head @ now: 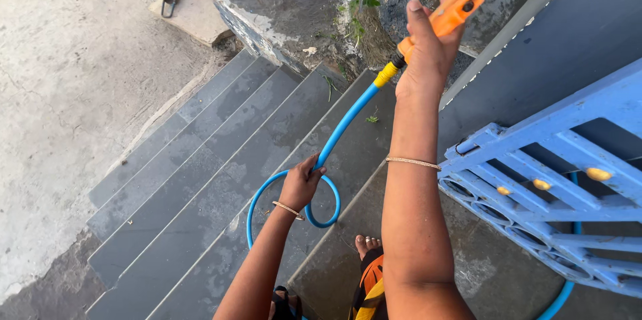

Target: The person operates a handheld spray nozzle attached to a blue hose to spray water onto green leafy bushes growing next to concrete stairs.

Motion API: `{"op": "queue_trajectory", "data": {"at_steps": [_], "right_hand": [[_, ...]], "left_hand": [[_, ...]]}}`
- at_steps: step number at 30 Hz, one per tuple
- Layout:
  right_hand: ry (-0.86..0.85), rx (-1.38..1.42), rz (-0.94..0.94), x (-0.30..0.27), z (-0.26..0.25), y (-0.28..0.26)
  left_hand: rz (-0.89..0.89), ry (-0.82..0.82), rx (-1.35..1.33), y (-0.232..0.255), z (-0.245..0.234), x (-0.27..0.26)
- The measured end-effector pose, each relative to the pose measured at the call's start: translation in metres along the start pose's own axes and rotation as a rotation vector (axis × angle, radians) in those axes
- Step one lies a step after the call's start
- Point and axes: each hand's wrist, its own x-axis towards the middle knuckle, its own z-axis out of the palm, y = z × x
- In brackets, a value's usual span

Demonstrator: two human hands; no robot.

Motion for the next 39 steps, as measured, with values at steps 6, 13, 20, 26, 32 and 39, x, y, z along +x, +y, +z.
{"op": "queue_trajectory", "data": {"at_steps": [6, 13, 20, 26, 32, 39], "right_hand": [[0.09, -0.07, -0.028, 0.014, -0.011, -0.005], [0.072, -0.09, -0.09, 0.02, -0.025, -0.006], [0.026, -0.116, -0.118, 0.015, -0.013, -0.009], [-0.005, -0.129, -0.111, 0.017, 0.007, -0.003], [0.094, -0.054, -0.036, 0.014, 0.006, 0.012], [0.028, -0.12, -0.12, 0.019, -0.002, 0.021]], "left_hand": [[0.087, 0.095, 0.049, 0.014, 0.018, -0.019], [0.007, -0.087, 0.223, 0.033, 0.033, -0.023], [-0.115, -0.142, 0.239, 0.044, 0.037, -0.001], [-0.106, -0.02, 0.185, 0.034, 0.033, 0.022], [0.082, -0.007, 0.084, 0.01, 0.03, 0.054], [-0.007, -0.083, 0.125, 0.016, 0.039, 0.051]]}}
